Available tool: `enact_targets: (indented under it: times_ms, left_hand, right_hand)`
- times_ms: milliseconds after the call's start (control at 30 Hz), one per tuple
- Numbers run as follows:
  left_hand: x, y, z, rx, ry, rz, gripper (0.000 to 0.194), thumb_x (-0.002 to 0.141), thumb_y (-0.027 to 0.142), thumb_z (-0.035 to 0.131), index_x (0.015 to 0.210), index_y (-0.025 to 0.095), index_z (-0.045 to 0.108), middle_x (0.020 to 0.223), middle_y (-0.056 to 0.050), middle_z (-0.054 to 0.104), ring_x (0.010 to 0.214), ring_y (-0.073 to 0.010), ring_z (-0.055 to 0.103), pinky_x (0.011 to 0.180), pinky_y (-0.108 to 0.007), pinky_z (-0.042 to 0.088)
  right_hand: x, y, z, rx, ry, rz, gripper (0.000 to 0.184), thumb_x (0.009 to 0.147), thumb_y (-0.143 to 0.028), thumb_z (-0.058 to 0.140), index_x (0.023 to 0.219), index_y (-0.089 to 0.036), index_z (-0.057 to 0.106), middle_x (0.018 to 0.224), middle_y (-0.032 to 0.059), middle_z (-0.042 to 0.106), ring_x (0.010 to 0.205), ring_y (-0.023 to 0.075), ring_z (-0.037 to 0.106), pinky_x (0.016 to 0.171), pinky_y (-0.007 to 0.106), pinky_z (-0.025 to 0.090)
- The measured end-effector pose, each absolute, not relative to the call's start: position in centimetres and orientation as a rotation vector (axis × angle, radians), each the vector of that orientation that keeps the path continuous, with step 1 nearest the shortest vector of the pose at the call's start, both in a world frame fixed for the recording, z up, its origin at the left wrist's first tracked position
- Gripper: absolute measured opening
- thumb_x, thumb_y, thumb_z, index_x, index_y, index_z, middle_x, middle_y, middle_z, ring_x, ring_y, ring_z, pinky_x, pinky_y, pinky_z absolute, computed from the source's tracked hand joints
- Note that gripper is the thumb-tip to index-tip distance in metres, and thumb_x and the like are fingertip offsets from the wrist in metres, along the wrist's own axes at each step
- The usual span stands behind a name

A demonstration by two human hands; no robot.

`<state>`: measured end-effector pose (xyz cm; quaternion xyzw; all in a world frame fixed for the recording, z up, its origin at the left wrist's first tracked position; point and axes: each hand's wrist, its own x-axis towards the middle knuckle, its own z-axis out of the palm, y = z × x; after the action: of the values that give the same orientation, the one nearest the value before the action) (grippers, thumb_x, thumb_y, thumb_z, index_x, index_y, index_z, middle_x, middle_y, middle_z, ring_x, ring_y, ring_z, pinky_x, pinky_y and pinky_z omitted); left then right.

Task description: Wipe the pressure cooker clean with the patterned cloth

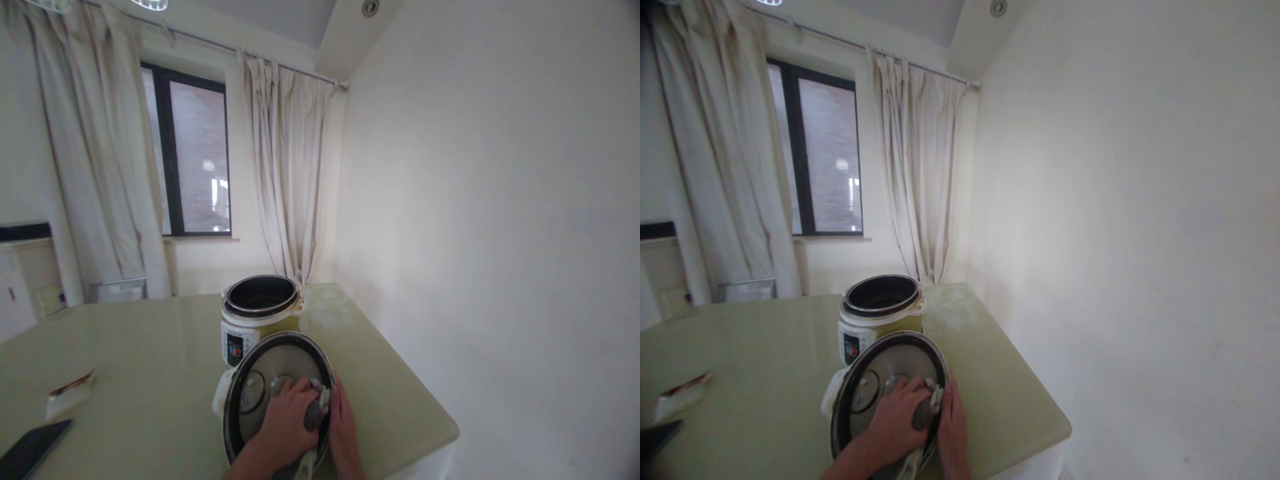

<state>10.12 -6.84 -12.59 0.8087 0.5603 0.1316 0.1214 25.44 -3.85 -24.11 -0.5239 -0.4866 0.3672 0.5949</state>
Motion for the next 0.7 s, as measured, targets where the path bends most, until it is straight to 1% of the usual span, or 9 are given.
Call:
enact_targets:
  times_ms: [67,133,167,233,333,400,500,600,700]
  left_hand:
    - [8.8,-7.8,-11.8,2.347,1.636,0.196,0.054,0.068,0.031,0.077,0.121,0.034,0.075,0.135,-0.005,0.066,0.124,-0.0352,0.063,0.1,-0.049,0.055]
    - [7.5,-8.7,-10.7,2.372,1.718,-0.002,0.061,0.063,0.02,0.079,0.122,0.035,0.076,0.141,-0.007,0.063,0.128,-0.0401,0.06,0.094,-0.051,0.057]
    - [6.7,-8.9,-10.1,2.402,1.792,-0.068,0.062,0.064,0.014,0.078,0.123,0.035,0.075,0.145,-0.007,0.062,0.13,-0.0416,0.058,0.092,-0.052,0.057]
    - [5.1,-9.0,-8.9,2.484,2.002,-0.064,0.063,0.073,0.005,0.07,0.129,0.035,0.073,0.15,-0.008,0.059,0.133,-0.0405,0.056,0.091,-0.052,0.056]
    - [3.2,-8.0,-7.9,2.479,2.353,0.206,0.06,0.087,0.008,0.063,0.141,0.036,0.065,0.149,-0.008,0.059,0.131,-0.0363,0.055,0.093,-0.048,0.055]
    - [3.3,-6.8,-8.2,2.427,2.453,0.38,0.055,0.091,0.016,0.065,0.143,0.033,0.064,0.146,-0.009,0.06,0.127,-0.0352,0.055,0.092,-0.045,0.055]
    - [6.0,-4.9,-9.7,2.375,2.386,0.654,0.048,0.094,0.022,0.063,0.141,0.026,0.065,0.141,-0.01,0.062,0.122,-0.0316,0.056,0.092,-0.04,0.053]
    - [10.4,-3.8,-10.9,2.173,2.297,0.953,0.043,0.098,0.03,0.057,0.14,0.022,0.062,0.138,-0.011,0.062,0.12,-0.0276,0.058,0.094,-0.036,0.052]
    - [13.6,-4.1,-11.4,2.12,2.156,0.954,0.048,0.096,0.031,0.058,0.142,0.022,0.059,0.142,-0.011,0.06,0.124,-0.0272,0.056,0.097,-0.036,0.051]
  right_hand:
    - [25.4,-4.2,-23.4,-1.211,-1.137,0.875,0.092,0.092,-0.086,0.042,0.149,-0.017,0.063,0.159,0.0119,0.054,0.153,0.0316,0.044,0.13,0.05,0.031]
    - [25.3,-4.4,-23.0,-1.204,-1.138,0.896,0.092,0.093,-0.086,0.041,0.15,-0.016,0.06,0.161,0.012,0.051,0.154,0.0307,0.042,0.13,0.049,0.029]
    - [25.3,-4.5,-22.8,-1.204,-1.133,0.895,0.093,0.093,-0.086,0.041,0.151,-0.016,0.06,0.161,0.0121,0.051,0.155,0.0306,0.042,0.131,0.049,0.029]
    - [25.3,-4.5,-22.6,-1.204,-1.12,0.877,0.094,0.092,-0.087,0.041,0.149,-0.016,0.061,0.16,0.0126,0.052,0.154,0.031,0.043,0.131,0.049,0.028]
    - [25.1,-4.6,-22.5,-1.186,-1.129,0.851,0.091,0.093,-0.086,0.042,0.147,-0.017,0.064,0.157,0.0127,0.056,0.153,0.0311,0.045,0.131,0.05,0.027]
    - [24.9,-4.7,-22.4,-1.161,-1.16,0.84,0.087,0.094,-0.083,0.043,0.147,-0.017,0.064,0.156,0.0122,0.057,0.153,0.0308,0.045,0.131,0.05,0.027]
    - [24.7,-5.0,-22.2,-1.129,-1.204,0.828,0.081,0.098,-0.079,0.043,0.149,-0.019,0.063,0.157,0.0101,0.056,0.153,0.0294,0.045,0.131,0.048,0.027]
    - [24.9,-5.1,-22.3,-1.148,-1.207,0.823,0.083,0.096,-0.08,0.043,0.149,-0.02,0.063,0.157,0.0098,0.057,0.152,0.0295,0.046,0.131,0.048,0.029]
    - [25.1,-5.0,-22.5,-1.165,-1.175,0.824,0.087,0.092,-0.085,0.045,0.146,-0.02,0.066,0.155,0.0109,0.058,0.15,0.0304,0.049,0.13,0.049,0.03]
